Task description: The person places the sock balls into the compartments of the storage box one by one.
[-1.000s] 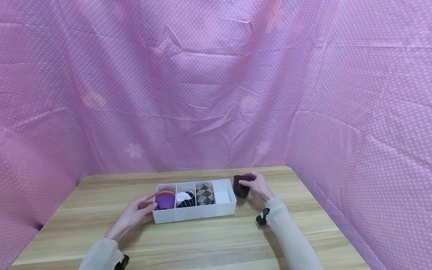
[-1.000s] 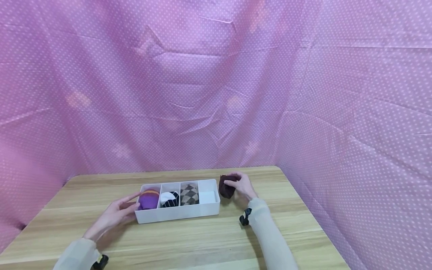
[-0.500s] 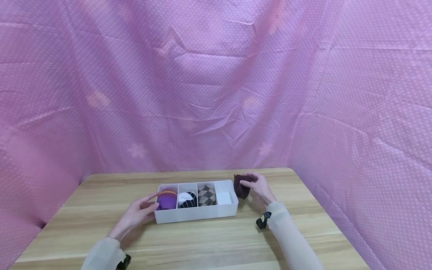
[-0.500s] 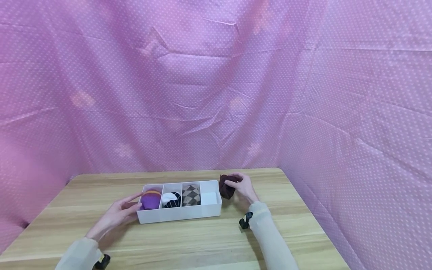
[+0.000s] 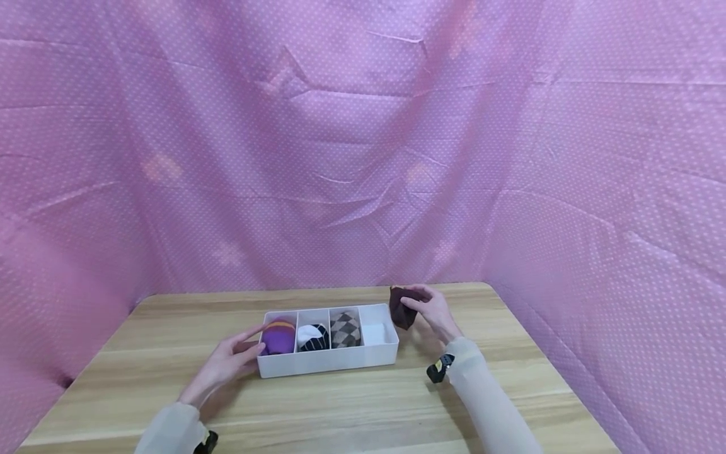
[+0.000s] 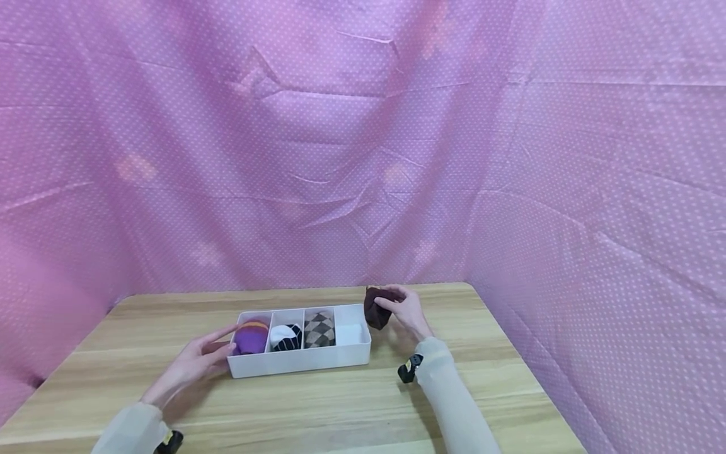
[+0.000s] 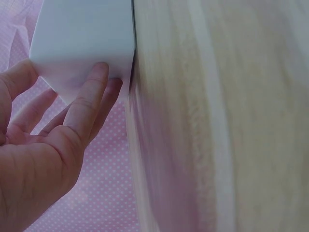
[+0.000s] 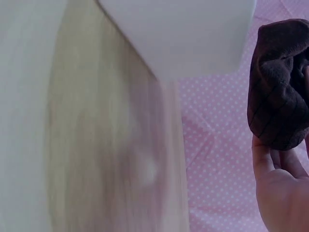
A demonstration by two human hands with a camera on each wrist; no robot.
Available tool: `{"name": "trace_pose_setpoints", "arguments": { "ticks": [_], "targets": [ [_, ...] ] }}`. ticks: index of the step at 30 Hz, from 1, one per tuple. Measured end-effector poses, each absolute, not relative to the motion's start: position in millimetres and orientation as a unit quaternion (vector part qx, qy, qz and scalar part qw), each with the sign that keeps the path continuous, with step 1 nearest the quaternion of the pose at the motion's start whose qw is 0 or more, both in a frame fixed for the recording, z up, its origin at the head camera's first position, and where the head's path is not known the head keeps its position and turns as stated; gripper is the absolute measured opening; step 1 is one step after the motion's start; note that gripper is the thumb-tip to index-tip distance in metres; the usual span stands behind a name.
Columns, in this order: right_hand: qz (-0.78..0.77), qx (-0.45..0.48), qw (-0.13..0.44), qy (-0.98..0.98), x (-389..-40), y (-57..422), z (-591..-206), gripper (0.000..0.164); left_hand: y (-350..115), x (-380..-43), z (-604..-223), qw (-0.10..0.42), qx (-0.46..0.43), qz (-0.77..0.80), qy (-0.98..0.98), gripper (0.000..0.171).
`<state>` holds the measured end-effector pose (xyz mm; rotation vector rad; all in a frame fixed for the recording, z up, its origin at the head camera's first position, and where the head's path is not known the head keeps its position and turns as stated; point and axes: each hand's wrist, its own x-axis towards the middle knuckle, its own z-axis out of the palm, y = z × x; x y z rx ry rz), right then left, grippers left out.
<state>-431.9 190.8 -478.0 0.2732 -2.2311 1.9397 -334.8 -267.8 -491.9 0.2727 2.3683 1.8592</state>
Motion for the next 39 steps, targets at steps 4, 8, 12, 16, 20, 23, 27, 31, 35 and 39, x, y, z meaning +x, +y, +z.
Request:
{"name": "trace_pose_setpoints", "arguments": {
  "ticks": [4,8,12,16,20,23,27,31,35,39],
  "targets": [
    [0.66,0.089,0.084,-0.742,-430.4,183.5,-474.1,0.045,-268.2,-335.2,-492.4,0.062,0.077,0.614,0.783,0.063],
    [0.665,0.086,0.087,-0.737,-430.4,176.2,-473.7,0.043,-268.2,-335.6,-491.3,0.065,0.078,0.614,0.782,0.064],
    [0.669,0.09,0.083,-0.733,-429.8,169.1,-474.1,0.043,-268.4,-336.7,-490.1,0.066,0.08,0.617,0.78,0.063],
    [0.674,0.1,0.08,-0.728,-428.0,162.5,-472.9,0.041,-269.4,-338.3,-489.3,0.066,0.09,0.621,0.776,0.061],
    [0.672,0.111,0.079,-0.728,-426.7,156.0,-471.1,0.04,-270.3,-339.4,-489.3,0.067,0.093,0.621,0.775,0.061],
    [0.666,0.122,0.076,-0.732,-425.4,150.7,-469.5,0.042,-270.6,-339.7,-489.4,0.069,0.088,0.618,0.778,0.062],
    [0.656,0.129,0.071,-0.74,-425.1,144.8,-469.5,0.042,-270.2,-340.1,-489.5,0.067,0.077,0.617,0.78,0.063],
    [0.647,0.129,0.073,-0.748,-425.5,141.4,-471.4,0.039,-270.1,-340.7,-489.7,0.068,0.082,0.611,0.785,0.063],
    [0.632,0.136,0.076,-0.759,-423.4,137.5,-470.1,0.041,-271.2,-342.3,-489.5,0.069,0.086,0.614,0.781,0.062],
    [0.617,0.145,0.072,-0.77,-420.9,132.2,-468.3,0.042,-272.7,-343.2,-489.0,0.071,0.092,0.618,0.778,0.062]
  ]
}}
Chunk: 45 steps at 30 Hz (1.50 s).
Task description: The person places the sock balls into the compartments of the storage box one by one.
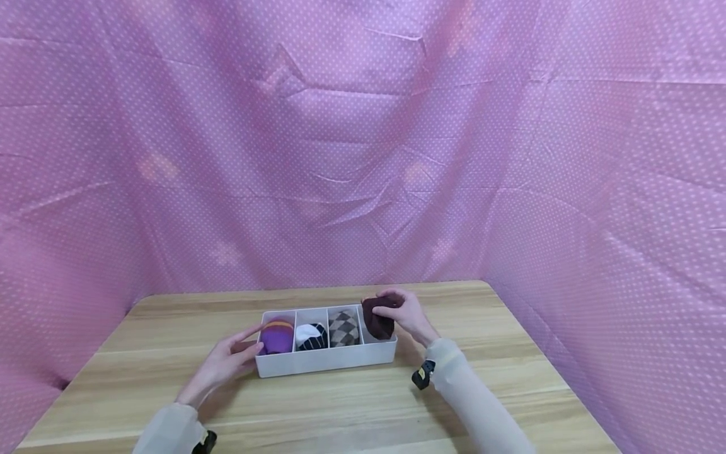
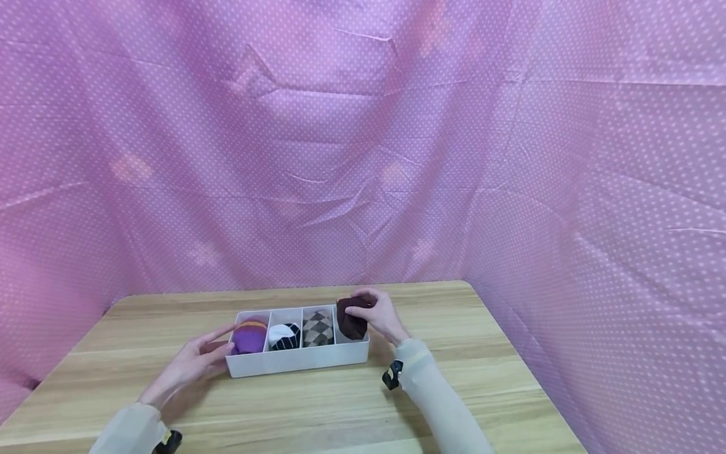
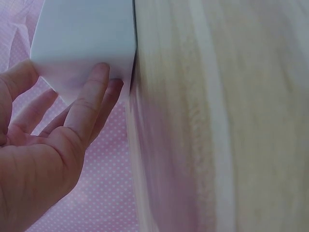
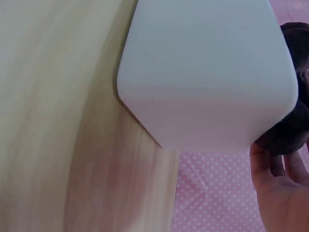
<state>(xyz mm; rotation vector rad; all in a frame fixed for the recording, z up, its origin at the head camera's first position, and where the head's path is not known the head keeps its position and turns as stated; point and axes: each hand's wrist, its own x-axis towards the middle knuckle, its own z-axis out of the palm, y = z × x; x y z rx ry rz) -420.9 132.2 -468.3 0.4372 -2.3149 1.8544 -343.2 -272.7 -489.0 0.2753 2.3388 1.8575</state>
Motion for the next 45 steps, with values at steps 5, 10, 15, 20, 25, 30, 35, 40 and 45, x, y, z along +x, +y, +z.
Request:
{"name": "trace_pose_setpoints", "arguments": {
  "ticks": [5,10,15,20,25,30,35,40,45],
  "targets": [
    [0.58,0.17,0.072,-0.794,-420.5,127.0,-470.5,0.04,-272.7,-342.4,-489.6,0.07,0.087,0.614,0.781,0.062],
    [0.538,0.198,0.056,-0.817,-409.2,123.9,-460.6,0.039,-272.7,-342.7,-491.1,0.068,0.079,0.61,0.786,0.062],
    [0.539,0.195,0.049,-0.818,-407.6,122.0,-462.6,0.037,-273.5,-342.6,-491.4,0.07,0.087,0.609,0.785,0.062],
    [0.544,0.176,0.062,-0.818,-416.2,121.4,-475.9,0.034,-273.4,-343.0,-491.8,0.069,0.092,0.604,0.788,0.062],
    [0.529,0.177,0.076,-0.827,-417.1,121.1,-479.4,0.032,-271.6,-343.3,-492.0,0.067,0.086,0.605,0.789,0.062],
    [0.533,0.179,0.075,-0.824,-416.4,121.7,-481.5,0.032,-271.6,-343.6,-491.8,0.067,0.083,0.608,0.786,0.063],
    [0.519,0.184,0.075,-0.832,-416.9,122.0,-483.4,0.03,-272.6,-344.1,-491.8,0.067,0.082,0.609,0.786,0.062],
    [0.526,0.182,0.075,-0.827,-419.7,122.7,-487.7,0.031,-272.4,-344.3,-491.3,0.067,0.08,0.607,0.788,0.063],
    [0.561,0.177,0.081,-0.805,-422.2,124.5,-489.3,0.029,-272.2,-343.5,-489.5,0.065,0.079,0.606,0.789,0.062]
  ]
}}
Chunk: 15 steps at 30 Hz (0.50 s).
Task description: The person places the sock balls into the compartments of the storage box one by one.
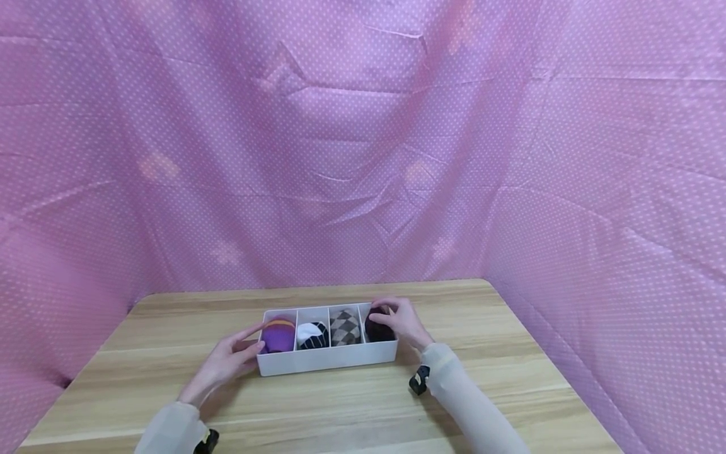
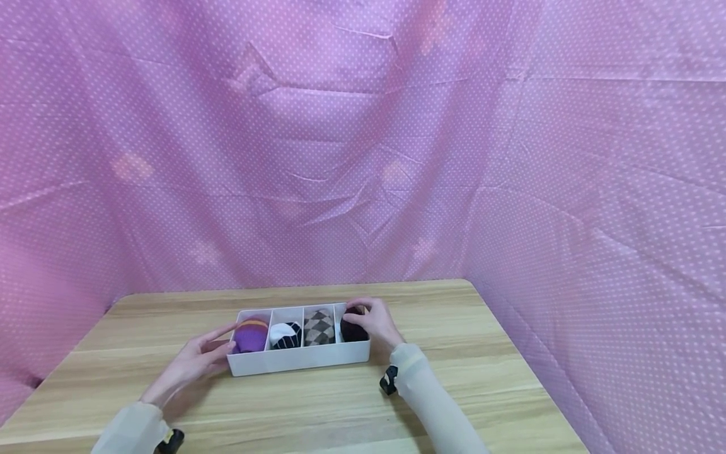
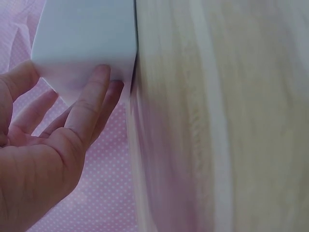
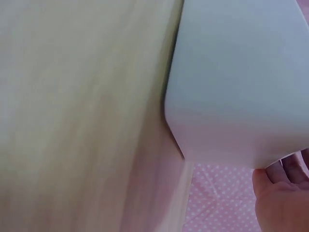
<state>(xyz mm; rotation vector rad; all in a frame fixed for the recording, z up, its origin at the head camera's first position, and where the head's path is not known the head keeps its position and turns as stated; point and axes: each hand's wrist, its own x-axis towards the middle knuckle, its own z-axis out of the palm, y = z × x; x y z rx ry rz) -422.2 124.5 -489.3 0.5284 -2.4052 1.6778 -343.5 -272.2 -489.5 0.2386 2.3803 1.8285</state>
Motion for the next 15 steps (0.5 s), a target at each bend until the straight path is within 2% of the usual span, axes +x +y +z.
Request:
{"name": "trace_pose_setpoints", "arguments": {
  "ticks": [9,15],
  "targets": [
    [0.589,0.121,0.077,-0.795,-422.7,133.8,-485.9,0.024,-267.1,-333.1,-487.8,0.061,0.079,0.609,0.787,0.06],
    [0.611,0.113,0.074,-0.78,-419.1,140.3,-484.2,0.031,-263.7,-326.3,-488.5,0.058,0.086,0.616,0.781,0.061]
  ]
}}
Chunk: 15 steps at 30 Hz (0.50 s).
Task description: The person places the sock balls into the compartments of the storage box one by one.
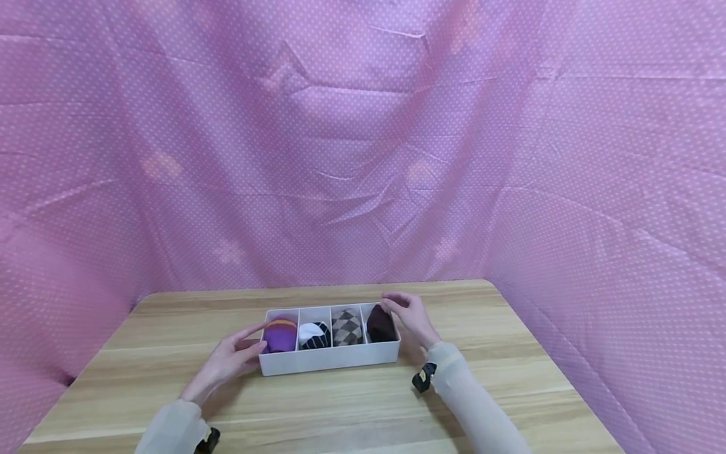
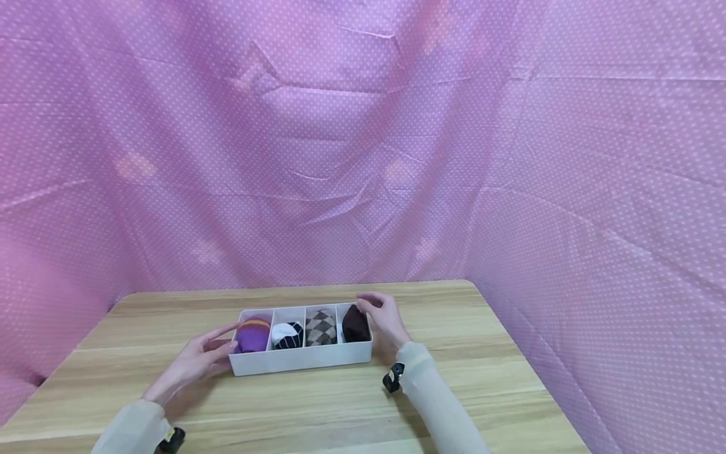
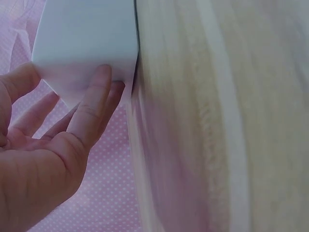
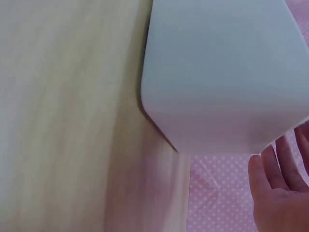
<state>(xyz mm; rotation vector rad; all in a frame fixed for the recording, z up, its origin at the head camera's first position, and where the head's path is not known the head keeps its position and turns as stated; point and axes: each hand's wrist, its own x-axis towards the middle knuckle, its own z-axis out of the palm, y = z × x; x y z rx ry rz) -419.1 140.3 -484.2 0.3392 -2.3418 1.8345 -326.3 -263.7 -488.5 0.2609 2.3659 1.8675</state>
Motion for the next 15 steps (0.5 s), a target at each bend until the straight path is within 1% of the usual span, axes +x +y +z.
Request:
{"name": "trace_pose_setpoints", "arguments": {
  "ticks": [2,9,15],
  "targets": [
    [0.604,0.115,0.074,-0.786,-417.5,141.7,-483.6,0.034,-265.0,-326.1,-488.4,0.06,0.084,0.614,0.782,0.062],
    [0.577,0.133,0.063,-0.804,-411.7,149.0,-484.0,0.036,-271.7,-327.6,-483.0,0.08,0.09,0.586,0.801,0.071],
    [0.532,0.149,0.048,-0.832,-400.2,155.9,-484.3,0.039,-274.1,-332.1,-480.7,0.058,0.094,0.527,0.843,0.068]
  ]
}}
